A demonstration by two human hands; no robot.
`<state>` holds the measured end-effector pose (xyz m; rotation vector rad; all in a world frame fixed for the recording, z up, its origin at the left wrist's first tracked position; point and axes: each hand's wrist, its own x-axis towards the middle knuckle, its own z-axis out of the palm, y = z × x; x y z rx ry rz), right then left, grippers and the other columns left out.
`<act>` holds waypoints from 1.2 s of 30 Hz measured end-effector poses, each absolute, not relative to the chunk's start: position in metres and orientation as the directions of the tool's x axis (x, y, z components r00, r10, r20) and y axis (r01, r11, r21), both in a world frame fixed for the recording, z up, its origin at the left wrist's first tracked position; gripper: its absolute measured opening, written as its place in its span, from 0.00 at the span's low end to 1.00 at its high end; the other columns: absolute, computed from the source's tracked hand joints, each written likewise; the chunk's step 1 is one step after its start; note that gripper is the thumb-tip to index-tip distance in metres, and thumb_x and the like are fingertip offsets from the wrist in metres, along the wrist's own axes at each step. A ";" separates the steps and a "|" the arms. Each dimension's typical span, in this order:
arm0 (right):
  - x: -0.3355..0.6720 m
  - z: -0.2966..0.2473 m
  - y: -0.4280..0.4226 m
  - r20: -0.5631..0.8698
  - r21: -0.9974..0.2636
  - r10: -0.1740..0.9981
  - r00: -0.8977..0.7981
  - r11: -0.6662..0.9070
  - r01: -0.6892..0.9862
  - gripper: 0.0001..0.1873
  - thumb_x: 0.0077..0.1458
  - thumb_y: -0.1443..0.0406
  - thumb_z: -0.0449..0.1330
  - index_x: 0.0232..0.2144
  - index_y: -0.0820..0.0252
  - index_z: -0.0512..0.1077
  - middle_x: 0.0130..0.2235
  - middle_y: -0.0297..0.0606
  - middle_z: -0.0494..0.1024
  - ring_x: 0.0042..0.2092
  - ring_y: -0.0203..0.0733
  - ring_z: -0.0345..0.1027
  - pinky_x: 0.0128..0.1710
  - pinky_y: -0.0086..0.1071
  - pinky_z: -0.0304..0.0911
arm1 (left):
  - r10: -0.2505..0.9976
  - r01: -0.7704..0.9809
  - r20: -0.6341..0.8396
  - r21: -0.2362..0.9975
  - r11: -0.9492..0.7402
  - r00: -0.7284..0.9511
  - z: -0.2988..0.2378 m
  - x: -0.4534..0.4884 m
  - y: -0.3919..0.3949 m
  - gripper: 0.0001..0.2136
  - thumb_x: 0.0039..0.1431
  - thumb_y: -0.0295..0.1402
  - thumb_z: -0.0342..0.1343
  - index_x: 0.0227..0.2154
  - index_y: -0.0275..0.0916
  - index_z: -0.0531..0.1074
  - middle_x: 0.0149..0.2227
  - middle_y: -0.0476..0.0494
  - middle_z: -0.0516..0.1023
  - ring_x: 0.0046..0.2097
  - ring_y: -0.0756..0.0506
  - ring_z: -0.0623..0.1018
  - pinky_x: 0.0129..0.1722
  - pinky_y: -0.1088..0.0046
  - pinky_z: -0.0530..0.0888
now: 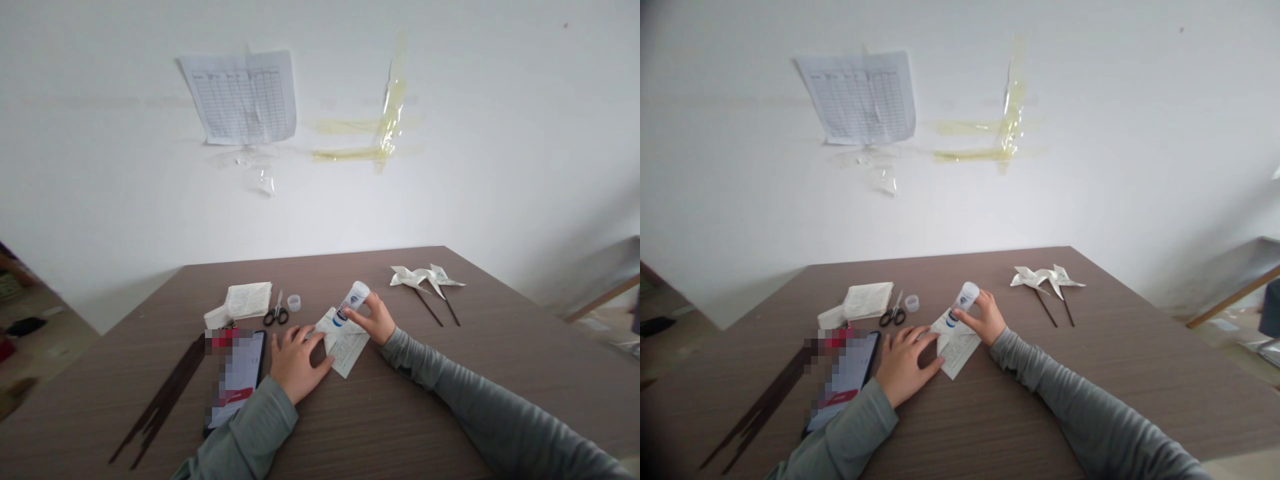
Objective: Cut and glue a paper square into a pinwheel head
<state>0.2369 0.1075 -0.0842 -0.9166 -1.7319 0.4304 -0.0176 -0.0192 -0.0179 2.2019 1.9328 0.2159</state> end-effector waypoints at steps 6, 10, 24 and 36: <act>0.238 -0.084 0.111 0.623 -0.735 0.772 -0.126 0.633 0.243 0.27 0.68 0.41 0.84 0.57 0.50 0.95 0.56 0.49 0.97 0.55 0.65 0.93 0.66 0.59 0.89 | 0.990 0.955 -0.009 0.262 -0.136 0.143 -0.019 -0.018 -0.020 0.26 0.80 0.43 0.70 0.77 0.55 0.88 0.85 0.38 0.84 0.88 0.17 0.73 0.89 0.10 0.61; 0.244 -0.090 0.121 0.634 -0.680 0.763 -0.126 0.628 0.379 0.24 0.66 0.55 0.84 0.63 0.42 0.95 0.60 0.46 0.96 0.63 0.66 0.90 0.73 0.61 0.84 | 0.989 0.949 0.010 0.280 -0.146 0.149 -0.020 -0.019 -0.019 0.26 0.79 0.43 0.71 0.76 0.56 0.89 0.84 0.38 0.85 0.87 0.17 0.74 0.89 0.10 0.62; 0.257 -0.094 0.138 0.487 -0.841 0.871 -0.063 0.487 0.237 0.24 0.71 0.54 0.74 0.65 0.46 0.95 0.60 0.48 0.96 0.65 0.67 0.91 0.75 0.64 0.84 | 0.988 0.943 0.020 0.299 -0.149 0.150 -0.020 -0.018 -0.018 0.26 0.78 0.44 0.75 0.75 0.58 0.90 0.83 0.38 0.86 0.87 0.15 0.76 0.88 0.07 0.63; 0.263 -0.093 0.136 0.538 -0.817 0.841 0.053 0.505 0.280 0.09 0.60 0.54 0.79 0.40 0.45 0.96 0.57 0.47 0.96 0.60 0.65 0.91 0.68 0.58 0.85 | 0.988 0.955 0.005 0.255 -0.152 0.156 -0.020 -0.020 -0.019 0.25 0.80 0.47 0.71 0.76 0.61 0.88 0.84 0.41 0.85 0.87 0.18 0.75 0.88 0.12 0.65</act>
